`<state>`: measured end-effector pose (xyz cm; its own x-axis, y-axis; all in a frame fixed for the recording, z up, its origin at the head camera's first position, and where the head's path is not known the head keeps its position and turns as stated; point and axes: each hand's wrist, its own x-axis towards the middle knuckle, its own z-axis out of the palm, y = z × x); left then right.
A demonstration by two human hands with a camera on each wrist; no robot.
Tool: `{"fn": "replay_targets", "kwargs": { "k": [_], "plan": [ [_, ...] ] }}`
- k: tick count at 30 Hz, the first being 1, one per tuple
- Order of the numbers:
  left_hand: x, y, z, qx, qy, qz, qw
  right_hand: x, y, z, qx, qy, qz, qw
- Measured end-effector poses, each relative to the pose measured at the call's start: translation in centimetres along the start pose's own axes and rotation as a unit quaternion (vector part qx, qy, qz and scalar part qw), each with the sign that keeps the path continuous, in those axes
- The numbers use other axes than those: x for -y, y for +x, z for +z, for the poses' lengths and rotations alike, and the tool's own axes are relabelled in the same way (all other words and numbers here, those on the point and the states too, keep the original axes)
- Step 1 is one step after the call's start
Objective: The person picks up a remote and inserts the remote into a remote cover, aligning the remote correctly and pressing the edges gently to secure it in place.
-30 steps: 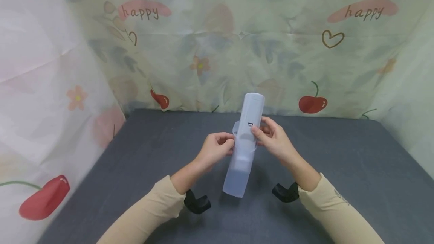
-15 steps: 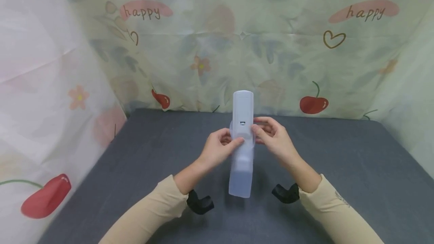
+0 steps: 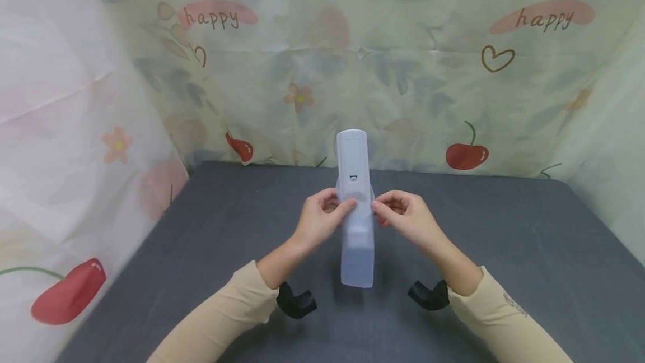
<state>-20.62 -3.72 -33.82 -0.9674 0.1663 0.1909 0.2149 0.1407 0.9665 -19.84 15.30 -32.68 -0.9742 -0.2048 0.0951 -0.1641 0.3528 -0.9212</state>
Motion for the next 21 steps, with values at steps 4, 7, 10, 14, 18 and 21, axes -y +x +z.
{"fn": "replay_targets", "kwargs": {
  "k": [4,7,10,14,18,21],
  "plan": [
    [0.03,0.00,-0.12,0.014,0.028,0.024,0.9992,-0.01,0.02,0.35,-0.025,-0.005,-0.009,1.000],
    [-0.12,0.07,-0.16,0.030,0.054,0.037,0.9974,0.11,-0.12,0.47,-0.048,-0.004,-0.015,0.999],
    [-0.27,0.16,-0.10,0.042,0.068,0.040,0.9960,0.38,-0.28,0.48,-0.068,0.000,-0.019,0.998],
    [-0.48,0.15,-0.11,0.052,0.071,0.041,0.9952,0.59,-0.27,0.55,-0.084,0.014,-0.021,0.996],
    [-0.64,0.06,-0.13,0.060,0.070,0.037,0.9950,0.56,-0.10,0.67,-0.094,0.026,-0.024,0.995],
    [-0.62,0.05,-0.14,0.065,0.069,0.038,0.9948,0.48,0.06,0.71,-0.103,0.026,-0.028,0.994]
  ]
}}
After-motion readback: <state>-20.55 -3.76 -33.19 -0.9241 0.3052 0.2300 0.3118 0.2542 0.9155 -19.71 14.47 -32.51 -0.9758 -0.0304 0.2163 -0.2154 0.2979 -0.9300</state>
